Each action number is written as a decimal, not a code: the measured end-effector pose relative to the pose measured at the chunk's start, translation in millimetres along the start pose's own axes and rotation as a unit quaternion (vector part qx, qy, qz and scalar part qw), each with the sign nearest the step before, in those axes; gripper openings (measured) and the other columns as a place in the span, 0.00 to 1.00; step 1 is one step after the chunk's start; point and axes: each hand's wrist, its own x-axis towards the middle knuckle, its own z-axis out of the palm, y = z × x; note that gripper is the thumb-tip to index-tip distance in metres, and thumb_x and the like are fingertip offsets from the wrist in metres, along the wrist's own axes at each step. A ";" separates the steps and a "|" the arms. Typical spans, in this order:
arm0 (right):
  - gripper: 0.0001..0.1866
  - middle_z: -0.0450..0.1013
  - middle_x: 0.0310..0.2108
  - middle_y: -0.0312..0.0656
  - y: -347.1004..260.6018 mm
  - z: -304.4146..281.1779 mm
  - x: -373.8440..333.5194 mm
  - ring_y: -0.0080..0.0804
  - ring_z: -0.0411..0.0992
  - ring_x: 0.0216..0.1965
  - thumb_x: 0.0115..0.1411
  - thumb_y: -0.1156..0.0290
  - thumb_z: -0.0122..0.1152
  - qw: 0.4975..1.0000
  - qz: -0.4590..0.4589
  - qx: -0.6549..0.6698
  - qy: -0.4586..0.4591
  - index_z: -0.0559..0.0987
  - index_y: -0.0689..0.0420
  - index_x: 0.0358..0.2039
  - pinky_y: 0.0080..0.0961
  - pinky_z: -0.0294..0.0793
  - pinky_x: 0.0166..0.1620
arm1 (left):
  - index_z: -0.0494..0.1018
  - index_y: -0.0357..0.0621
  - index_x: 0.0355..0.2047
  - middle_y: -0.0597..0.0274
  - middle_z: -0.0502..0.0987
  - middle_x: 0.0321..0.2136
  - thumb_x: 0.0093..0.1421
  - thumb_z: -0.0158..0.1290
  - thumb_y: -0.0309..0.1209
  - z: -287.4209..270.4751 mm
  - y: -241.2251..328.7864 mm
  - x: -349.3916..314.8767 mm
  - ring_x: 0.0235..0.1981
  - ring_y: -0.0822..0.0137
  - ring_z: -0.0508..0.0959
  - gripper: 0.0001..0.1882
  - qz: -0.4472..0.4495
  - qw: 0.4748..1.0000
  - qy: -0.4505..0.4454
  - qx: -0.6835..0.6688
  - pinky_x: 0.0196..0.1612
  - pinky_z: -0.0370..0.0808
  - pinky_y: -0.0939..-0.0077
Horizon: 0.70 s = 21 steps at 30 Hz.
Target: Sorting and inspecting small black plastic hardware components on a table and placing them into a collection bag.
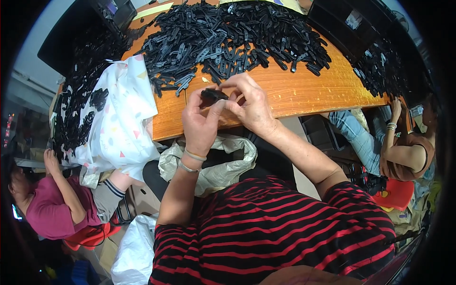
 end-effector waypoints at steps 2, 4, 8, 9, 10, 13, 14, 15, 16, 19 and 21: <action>0.17 0.73 0.26 0.38 0.9 2.4 -1.4 0.21 0.72 0.27 0.53 0.76 0.67 0.993 0.091 0.074 0.013 0.75 0.62 0.43 0.21 0.73 0.30 | 0.71 0.35 0.45 0.61 0.78 0.38 0.61 0.54 0.23 -3.2 1.4 -1.2 0.39 0.73 0.77 0.12 0.031 0.996 -0.002 0.080 0.45 0.74 0.80; 0.18 0.73 0.26 0.38 2.4 1.4 -6.0 0.20 0.72 0.26 0.53 0.75 0.67 0.991 0.098 0.073 -0.045 0.74 0.62 0.43 0.20 0.73 0.29 | 0.72 0.35 0.43 0.62 0.78 0.36 0.61 0.55 0.23 -6.3 9.6 -5.9 0.37 0.75 0.77 0.11 0.056 0.985 -0.028 0.159 0.43 0.74 0.81; 0.16 0.72 0.23 0.37 13.4 12.3 -16.5 0.21 0.71 0.22 0.54 0.73 0.67 0.990 0.093 0.049 -0.089 0.74 0.62 0.41 0.21 0.71 0.27 | 0.70 0.34 0.42 0.64 0.77 0.35 0.62 0.53 0.24 -10.6 -0.5 -13.8 0.35 0.78 0.76 0.09 -0.081 0.996 -0.007 -0.028 0.41 0.73 0.84; 0.15 0.72 0.22 0.37 14.2 15.6 -18.6 0.21 0.71 0.22 0.54 0.72 0.68 0.992 0.090 0.030 -0.079 0.74 0.62 0.40 0.21 0.71 0.26 | 0.70 0.34 0.42 0.64 0.77 0.35 0.62 0.53 0.24 -10.4 -3.3 -15.4 0.35 0.78 0.76 0.09 -0.081 0.996 -0.008 -0.029 0.41 0.73 0.84; 0.15 0.72 0.21 0.38 15.0 17.6 -19.6 0.22 0.71 0.22 0.53 0.71 0.69 0.991 0.106 0.016 -0.084 0.74 0.62 0.38 0.21 0.71 0.26 | 0.70 0.35 0.42 0.65 0.77 0.34 0.63 0.52 0.24 -10.1 -5.3 -17.6 0.35 0.78 0.76 0.09 -0.098 0.994 0.006 -0.038 0.41 0.73 0.84; 0.16 0.72 0.20 0.38 14.7 23.5 -28.0 0.23 0.71 0.21 0.52 0.69 0.70 0.994 0.070 0.030 -0.082 0.74 0.63 0.36 0.21 0.71 0.26 | 0.70 0.35 0.41 0.66 0.76 0.32 0.63 0.51 0.24 -14.5 -5.9 -26.1 0.33 0.78 0.75 0.07 -0.130 0.991 0.011 -0.042 0.40 0.72 0.84; 0.16 0.72 0.22 0.39 12.8 19.6 -30.7 0.24 0.72 0.23 0.52 0.68 0.70 0.990 0.072 0.018 -0.118 0.75 0.62 0.36 0.22 0.72 0.27 | 0.70 0.36 0.40 0.67 0.76 0.31 0.64 0.50 0.24 -18.1 -5.7 -29.5 0.32 0.78 0.74 0.06 -0.143 0.989 0.002 -0.036 0.38 0.72 0.85; 0.16 0.72 0.22 0.39 9.6 13.5 -27.6 0.24 0.72 0.23 0.52 0.68 0.70 0.990 0.073 0.020 -0.120 0.75 0.62 0.36 0.22 0.72 0.27 | 0.70 0.36 0.40 0.67 0.76 0.31 0.64 0.50 0.24 -23.8 -5.3 -33.9 0.32 0.78 0.74 0.06 -0.145 0.989 0.004 -0.035 0.38 0.72 0.85; 0.15 0.73 0.23 0.39 7.8 5.0 -23.6 0.25 0.73 0.24 0.52 0.67 0.70 0.973 0.083 0.035 -0.213 0.77 0.61 0.35 0.23 0.72 0.29 | 0.71 0.36 0.38 0.67 0.76 0.30 0.64 0.50 0.26 -30.9 -2.6 -38.8 0.31 0.79 0.74 0.05 -0.178 0.984 -0.023 -0.010 0.37 0.71 0.84; 0.11 0.76 0.28 0.41 46.6 -20.7 -15.7 0.31 0.75 0.30 0.55 0.63 0.67 0.978 0.031 -0.003 -0.204 0.81 0.58 0.32 0.27 0.74 0.34 | 0.75 0.35 0.34 0.66 0.76 0.27 0.60 0.54 0.27 -59.1 0.4 -50.0 0.29 0.77 0.73 0.07 -0.188 0.927 -0.167 0.280 0.35 0.71 0.81; 0.11 0.77 0.30 0.44 58.4 -48.6 9.4 0.35 0.76 0.32 0.56 0.64 0.65 0.981 0.078 -0.142 -0.108 0.81 0.59 0.32 0.31 0.74 0.36 | 0.75 0.36 0.37 0.63 0.76 0.27 0.58 0.55 0.27 -70.3 5.1 -45.6 0.27 0.73 0.75 0.09 -0.055 0.911 -0.215 0.347 0.34 0.72 0.78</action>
